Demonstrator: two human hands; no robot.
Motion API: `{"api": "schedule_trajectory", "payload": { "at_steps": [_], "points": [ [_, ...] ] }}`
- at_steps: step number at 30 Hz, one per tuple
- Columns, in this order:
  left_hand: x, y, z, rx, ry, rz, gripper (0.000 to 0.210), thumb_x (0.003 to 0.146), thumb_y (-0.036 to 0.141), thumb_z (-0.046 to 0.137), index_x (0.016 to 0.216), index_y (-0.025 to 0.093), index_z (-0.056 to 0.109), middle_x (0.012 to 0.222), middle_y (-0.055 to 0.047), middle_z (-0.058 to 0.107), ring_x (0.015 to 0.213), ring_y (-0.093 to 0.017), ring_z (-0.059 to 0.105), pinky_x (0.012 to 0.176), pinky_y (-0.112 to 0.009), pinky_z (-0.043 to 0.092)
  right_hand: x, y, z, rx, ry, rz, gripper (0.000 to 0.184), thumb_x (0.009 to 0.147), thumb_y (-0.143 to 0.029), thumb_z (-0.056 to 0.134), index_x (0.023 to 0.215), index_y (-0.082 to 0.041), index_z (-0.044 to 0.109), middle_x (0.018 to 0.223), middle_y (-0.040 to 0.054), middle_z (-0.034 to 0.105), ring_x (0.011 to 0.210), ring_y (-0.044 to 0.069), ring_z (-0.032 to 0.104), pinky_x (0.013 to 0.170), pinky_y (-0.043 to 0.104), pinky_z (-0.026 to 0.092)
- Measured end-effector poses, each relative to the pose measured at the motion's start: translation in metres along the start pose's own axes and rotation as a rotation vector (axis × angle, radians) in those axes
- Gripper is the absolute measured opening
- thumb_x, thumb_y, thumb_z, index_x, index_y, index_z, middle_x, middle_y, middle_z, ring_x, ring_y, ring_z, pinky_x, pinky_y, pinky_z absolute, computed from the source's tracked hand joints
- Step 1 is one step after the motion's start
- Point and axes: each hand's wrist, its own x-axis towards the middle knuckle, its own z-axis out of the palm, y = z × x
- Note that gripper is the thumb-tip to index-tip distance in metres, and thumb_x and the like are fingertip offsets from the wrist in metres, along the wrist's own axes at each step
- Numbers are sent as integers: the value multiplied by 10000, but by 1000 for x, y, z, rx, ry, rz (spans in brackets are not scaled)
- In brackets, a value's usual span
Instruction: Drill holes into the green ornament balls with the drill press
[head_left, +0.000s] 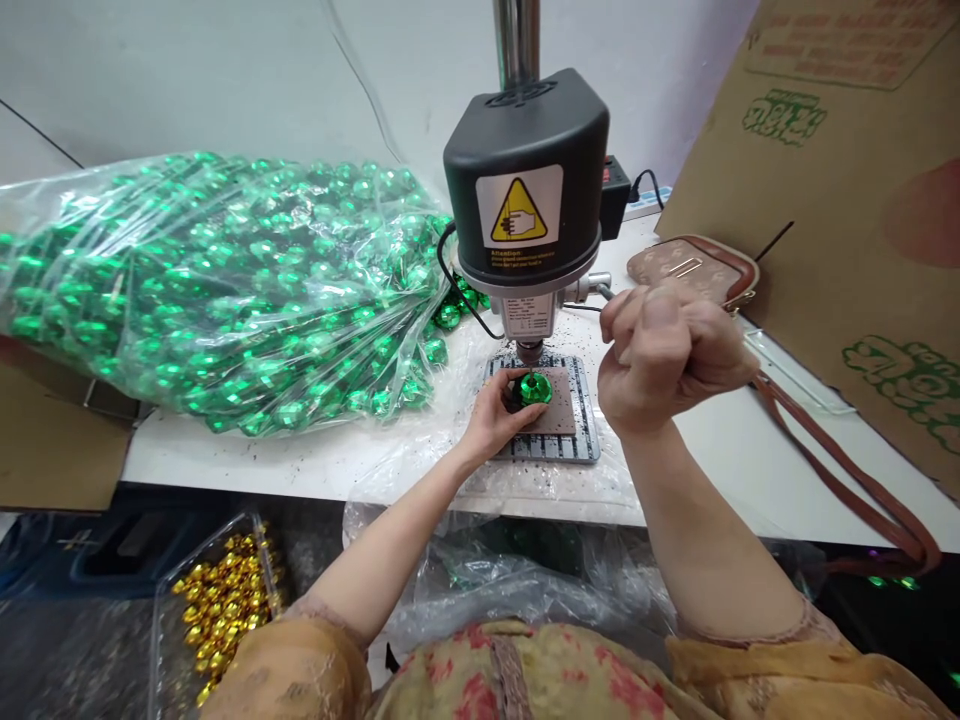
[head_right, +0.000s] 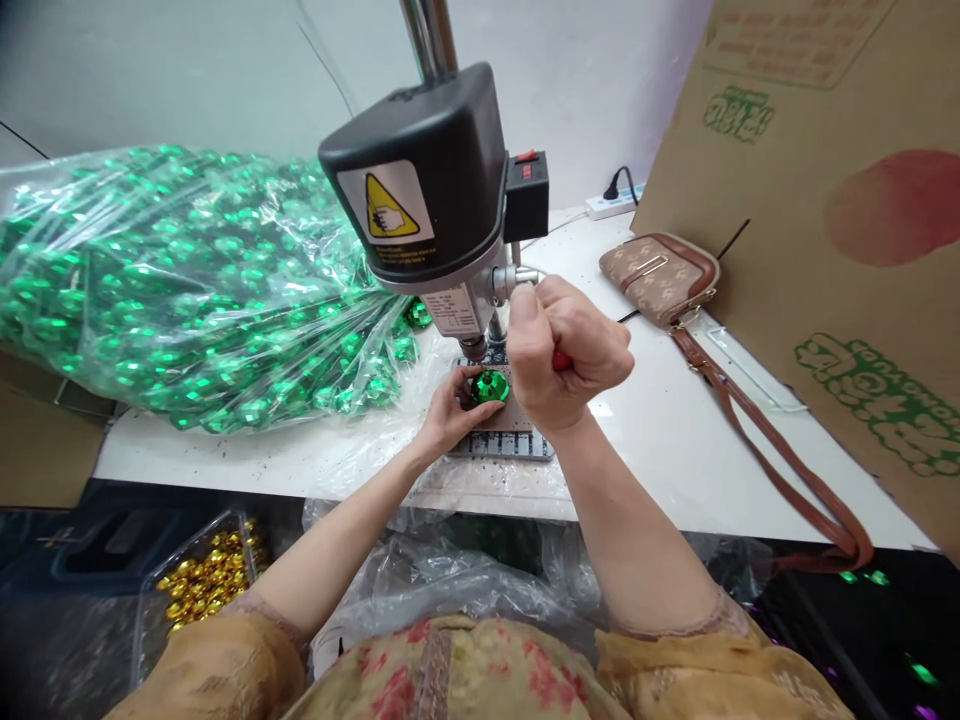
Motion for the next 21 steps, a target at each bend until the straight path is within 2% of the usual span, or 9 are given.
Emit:
{"api": "schedule_trajectory", "payload": {
  "at_steps": [16,21],
  "points": [
    [-1,1,0,-14,4,-6,499,765,376,852,1189,194,661,883,-15,628,785,-159,571,689,-269,456,-6,6,-11,64,-83,-156,478,855,-148,569,576,-190,184,497,-62,243,419,47,300,414,247,358],
    [-1,-1,0,-12,14,5,519,752,389,866,1193,201,667,889,-19,636,785,-164,588,676,-270,462,-14,7,-16,55,-88,-151,489,849,-142,576,554,-187,188,487,-64,254,400,44,293,425,269,364]
  ]
}}
